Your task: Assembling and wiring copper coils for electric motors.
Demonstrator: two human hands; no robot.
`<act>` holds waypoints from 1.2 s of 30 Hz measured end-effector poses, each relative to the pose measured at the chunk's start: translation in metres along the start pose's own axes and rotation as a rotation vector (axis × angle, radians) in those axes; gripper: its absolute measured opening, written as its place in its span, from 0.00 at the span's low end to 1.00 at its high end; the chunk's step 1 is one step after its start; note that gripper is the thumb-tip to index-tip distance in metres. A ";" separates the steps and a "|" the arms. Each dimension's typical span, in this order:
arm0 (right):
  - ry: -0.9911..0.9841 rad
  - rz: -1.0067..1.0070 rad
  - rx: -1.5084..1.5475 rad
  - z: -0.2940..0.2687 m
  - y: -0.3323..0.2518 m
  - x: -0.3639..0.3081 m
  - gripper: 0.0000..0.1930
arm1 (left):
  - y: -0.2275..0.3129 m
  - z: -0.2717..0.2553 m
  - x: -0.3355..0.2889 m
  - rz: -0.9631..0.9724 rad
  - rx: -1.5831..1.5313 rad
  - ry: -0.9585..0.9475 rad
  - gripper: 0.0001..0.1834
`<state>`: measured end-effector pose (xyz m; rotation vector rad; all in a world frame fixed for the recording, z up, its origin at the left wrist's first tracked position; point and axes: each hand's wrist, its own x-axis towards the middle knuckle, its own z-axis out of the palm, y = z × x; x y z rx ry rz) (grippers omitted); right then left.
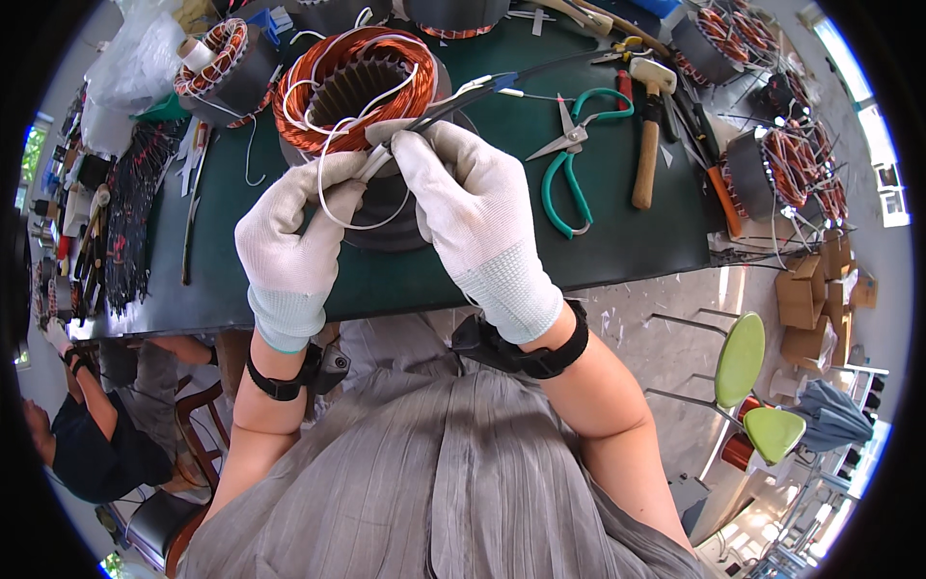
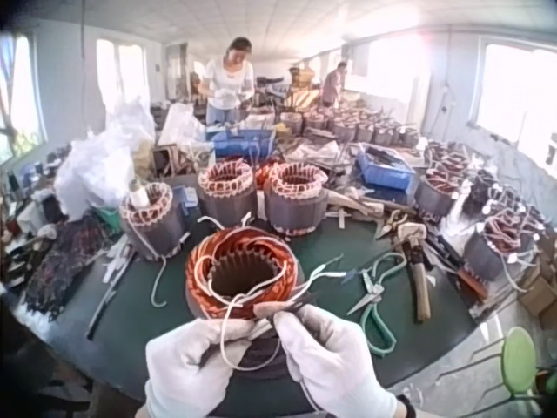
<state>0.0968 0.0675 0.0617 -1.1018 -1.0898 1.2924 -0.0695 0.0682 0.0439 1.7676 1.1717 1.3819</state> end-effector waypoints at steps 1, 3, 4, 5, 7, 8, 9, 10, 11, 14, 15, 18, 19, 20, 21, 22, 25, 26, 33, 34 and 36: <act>-0.004 0.016 0.042 0.000 0.003 0.001 0.14 | -0.001 0.000 0.001 -0.004 -0.004 0.009 0.12; 0.003 0.024 0.085 -0.001 0.003 0.000 0.14 | 0.000 -0.001 0.001 0.044 0.041 -0.001 0.11; -0.005 0.034 0.114 -0.001 0.002 -0.002 0.12 | 0.002 -0.001 0.002 0.088 0.089 -0.006 0.11; -0.009 0.032 0.142 -0.001 0.002 0.000 0.11 | 0.005 -0.001 0.005 0.133 0.128 -0.008 0.11; -0.015 0.038 0.213 0.000 0.004 -0.002 0.10 | 0.006 0.001 0.002 0.185 0.186 0.024 0.13; -0.004 0.043 0.245 0.002 0.003 -0.003 0.10 | 0.009 0.003 0.001 0.178 0.230 0.046 0.13; -0.038 0.055 0.253 -0.001 0.005 -0.003 0.10 | 0.008 0.003 0.001 0.219 0.300 0.071 0.13; -0.017 0.042 0.270 0.002 0.004 -0.005 0.09 | 0.007 0.004 0.002 0.260 0.367 0.098 0.13; -0.006 0.030 0.266 0.003 0.006 -0.008 0.09 | 0.004 0.007 0.001 0.253 0.389 0.102 0.12; 0.007 -0.134 0.102 0.003 0.013 -0.009 0.09 | 0.006 0.007 0.003 0.273 0.415 0.098 0.08; -0.039 -0.204 -0.001 -0.003 0.014 -0.010 0.09 | 0.006 0.009 0.004 0.289 0.413 0.094 0.08; 0.004 -0.375 -0.273 -0.027 -0.005 -0.013 0.11 | 0.009 0.011 0.004 0.172 0.311 0.086 0.06; 0.027 -0.308 -0.345 -0.039 -0.013 -0.012 0.10 | 0.012 0.009 0.004 0.085 0.279 0.080 0.04; 0.055 -0.242 -0.421 -0.056 -0.019 -0.007 0.10 | 0.013 0.010 0.005 0.002 0.242 0.073 0.02; 0.084 -0.170 -0.398 -0.069 -0.022 0.001 0.10 | 0.011 0.010 0.005 -0.004 0.236 0.078 0.02; 0.111 -0.098 -0.376 -0.080 -0.026 0.010 0.10 | 0.011 0.009 0.005 0.002 0.235 0.086 0.02; 0.052 -0.223 -0.604 -0.106 -0.036 0.045 0.09 | 0.016 0.005 0.007 -0.072 0.259 0.040 0.03; 0.025 -0.284 -0.724 -0.109 -0.044 0.056 0.08 | 0.015 0.005 0.009 -0.076 0.242 0.044 0.03; -0.326 -0.296 -0.777 -0.097 -0.041 0.163 0.12 | 0.022 -0.006 0.019 -0.050 0.376 -0.138 0.04; -0.432 -0.236 -0.713 -0.091 -0.037 0.178 0.13 | 0.020 -0.007 0.021 -0.025 0.396 -0.153 0.05; -0.484 -0.095 -0.707 -0.062 -0.043 0.198 0.16 | 0.019 -0.013 0.023 -0.003 0.437 -0.197 0.06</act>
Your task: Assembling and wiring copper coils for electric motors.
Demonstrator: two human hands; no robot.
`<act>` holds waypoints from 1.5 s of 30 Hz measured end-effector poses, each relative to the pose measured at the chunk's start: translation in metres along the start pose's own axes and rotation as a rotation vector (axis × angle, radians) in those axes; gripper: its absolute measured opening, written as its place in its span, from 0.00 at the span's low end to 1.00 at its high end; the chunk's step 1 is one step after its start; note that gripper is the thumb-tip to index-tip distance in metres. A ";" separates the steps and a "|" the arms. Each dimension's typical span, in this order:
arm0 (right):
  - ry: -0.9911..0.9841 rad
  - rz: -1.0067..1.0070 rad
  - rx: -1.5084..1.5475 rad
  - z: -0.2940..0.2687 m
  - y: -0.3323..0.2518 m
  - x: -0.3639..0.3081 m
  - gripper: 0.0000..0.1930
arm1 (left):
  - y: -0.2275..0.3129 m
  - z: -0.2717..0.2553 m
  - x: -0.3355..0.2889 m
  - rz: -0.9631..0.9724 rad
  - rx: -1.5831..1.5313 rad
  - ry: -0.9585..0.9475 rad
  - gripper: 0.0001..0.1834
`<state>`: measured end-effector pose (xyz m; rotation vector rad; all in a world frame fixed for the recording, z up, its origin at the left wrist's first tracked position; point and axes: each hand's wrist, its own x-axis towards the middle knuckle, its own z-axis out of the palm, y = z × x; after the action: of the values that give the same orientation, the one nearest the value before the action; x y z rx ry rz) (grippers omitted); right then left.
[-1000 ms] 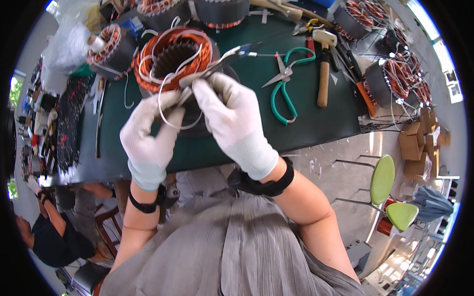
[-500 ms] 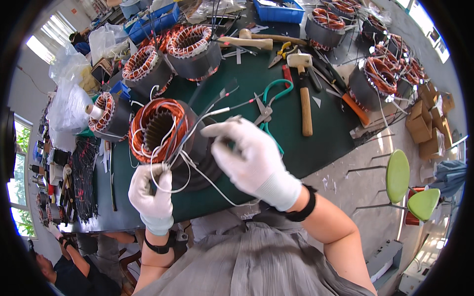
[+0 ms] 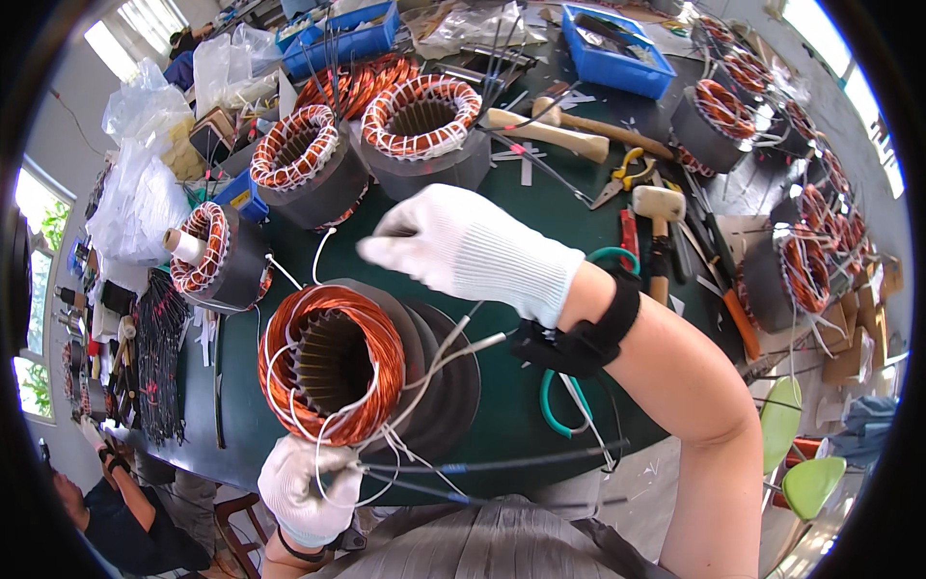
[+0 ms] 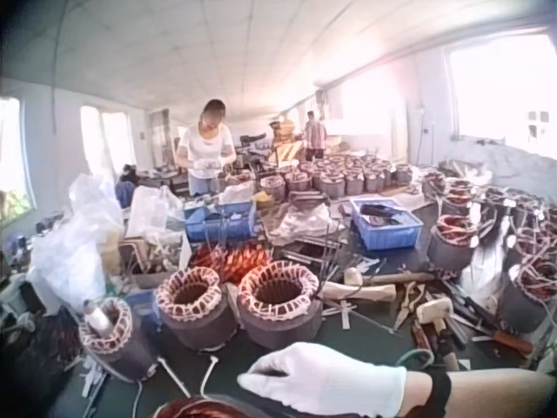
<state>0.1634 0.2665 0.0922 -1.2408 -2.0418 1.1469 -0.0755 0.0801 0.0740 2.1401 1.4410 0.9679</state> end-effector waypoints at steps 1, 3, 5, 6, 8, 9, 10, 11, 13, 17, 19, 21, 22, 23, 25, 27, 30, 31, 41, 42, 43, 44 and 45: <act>-0.066 0.043 0.060 0.003 -0.009 0.013 0.18 | 0.005 0.001 -0.006 -0.088 0.086 0.030 0.07; -0.131 0.091 0.178 0.012 -0.014 0.025 0.22 | 0.002 0.004 -0.005 -0.069 0.072 0.021 0.07; -0.098 0.001 0.265 0.022 -0.008 0.033 0.22 | 0.001 0.003 -0.003 -0.051 0.069 -0.007 0.07; -0.043 0.012 0.324 0.019 -0.010 0.031 0.20 | -0.001 0.003 -0.003 -0.058 0.071 -0.015 0.07; 0.068 0.014 0.251 0.003 0.001 0.027 0.17 | -0.003 0.003 -0.006 -0.052 0.046 0.010 0.08; 0.134 -0.052 0.155 -0.006 0.015 0.023 0.16 | -0.004 0.003 -0.006 -0.055 0.048 0.006 0.08; 0.137 -0.047 0.155 -0.013 0.025 0.016 0.15 | -0.004 0.003 -0.006 -0.036 0.077 0.014 0.07; 0.131 0.064 0.153 -0.017 0.028 0.004 0.15 | -0.005 0.004 -0.005 -0.009 0.093 0.018 0.07; 0.110 0.203 0.146 -0.024 0.026 -0.020 0.13 | -0.005 0.004 -0.007 -0.030 0.070 0.025 0.07; 0.085 0.256 0.339 -0.030 0.016 -0.073 0.11 | -0.011 0.010 -0.006 -0.031 0.009 0.034 0.06; 0.097 0.310 0.535 -0.017 0.005 -0.095 0.09 | -0.010 0.008 -0.007 0.043 0.030 0.064 0.05; 0.143 0.255 0.728 -0.001 0.004 -0.105 0.08 | -0.002 0.008 -0.005 -0.035 0.027 0.091 0.05; 0.164 0.283 0.755 0.003 0.003 -0.108 0.07 | 0.001 0.009 -0.005 -0.061 0.024 0.101 0.06; 0.191 0.318 0.732 0.006 0.004 -0.107 0.08 | 0.002 0.009 -0.004 -0.066 0.033 0.109 0.06; 0.203 0.278 0.642 0.008 0.014 -0.109 0.12 | 0.004 0.013 -0.002 -0.063 -0.038 0.125 0.06; 0.151 0.335 0.558 0.003 0.014 -0.108 0.18 | 0.002 0.010 -0.004 -0.082 -0.045 0.127 0.06; 0.224 0.369 0.616 -0.015 0.021 -0.106 0.24 | -0.001 0.009 -0.003 -0.045 -0.066 0.124 0.07; 0.289 0.336 0.611 -0.020 0.032 -0.096 0.23 | 0.001 0.012 -0.002 -0.028 -0.107 0.132 0.05; 0.053 0.365 1.160 -0.014 0.042 0.005 0.11 | 0.000 0.003 -0.001 -0.024 -0.208 0.127 0.03; 0.021 0.377 1.145 -0.014 0.046 0.007 0.09 | 0.000 0.004 -0.001 0.010 -0.226 0.119 0.02; -0.004 0.357 1.196 -0.022 0.047 0.009 0.09 | -0.001 0.005 0.001 0.026 -0.201 0.127 0.02; -0.030 0.357 1.252 -0.027 0.048 0.004 0.10 | -0.003 0.009 -0.002 0.018 -0.221 0.136 0.03; -0.075 0.333 1.299 -0.032 0.050 -0.006 0.10 | -0.002 0.009 -0.003 0.011 -0.224 0.133 0.04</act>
<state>0.2136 0.2854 0.0667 -0.7933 -0.6935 2.1304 -0.0706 0.0785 0.0655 1.9552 1.3118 1.2341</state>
